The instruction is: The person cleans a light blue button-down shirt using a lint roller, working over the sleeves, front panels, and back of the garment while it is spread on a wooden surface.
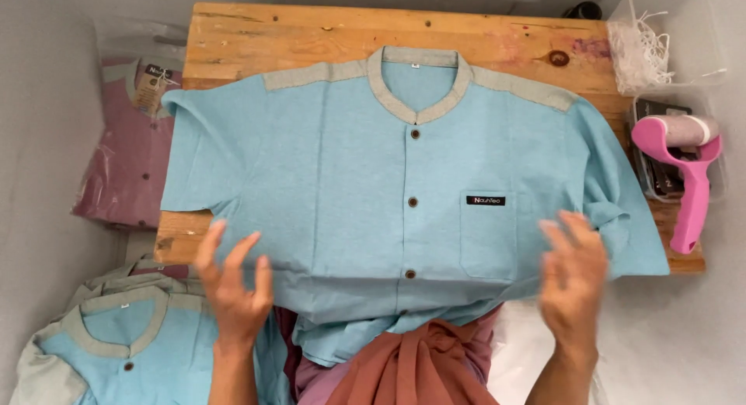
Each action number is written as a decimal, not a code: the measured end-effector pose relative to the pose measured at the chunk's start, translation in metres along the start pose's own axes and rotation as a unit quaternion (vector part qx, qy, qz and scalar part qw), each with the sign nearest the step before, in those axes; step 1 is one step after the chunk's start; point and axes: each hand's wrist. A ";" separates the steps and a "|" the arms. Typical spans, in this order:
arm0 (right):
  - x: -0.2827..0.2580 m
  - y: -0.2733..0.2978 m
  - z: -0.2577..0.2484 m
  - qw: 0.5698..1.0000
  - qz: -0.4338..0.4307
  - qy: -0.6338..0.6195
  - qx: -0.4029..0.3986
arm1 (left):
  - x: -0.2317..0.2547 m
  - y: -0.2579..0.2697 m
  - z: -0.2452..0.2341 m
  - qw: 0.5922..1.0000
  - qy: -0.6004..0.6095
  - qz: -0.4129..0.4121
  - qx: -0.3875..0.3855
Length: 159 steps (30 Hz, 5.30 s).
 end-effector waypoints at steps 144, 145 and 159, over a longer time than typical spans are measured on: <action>-0.199 -0.080 0.199 0.803 -0.279 -0.109 -0.515 | -0.184 -0.236 0.185 0.862 -0.091 -0.082 -0.492; -0.183 -0.089 0.181 0.798 -0.268 -0.076 -0.534 | -0.187 -0.235 0.185 0.863 -0.087 -0.073 -0.493; -0.197 -0.104 0.174 0.786 -0.283 0.026 -0.549 | -0.182 -0.239 0.185 0.850 -0.107 -0.098 -0.507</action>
Point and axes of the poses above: each hand's wrist, its own y-axis away from the middle knuckle, its own z-axis out of the palm, x = y × z, and after that the axes turned 13 degrees about x, right-handed
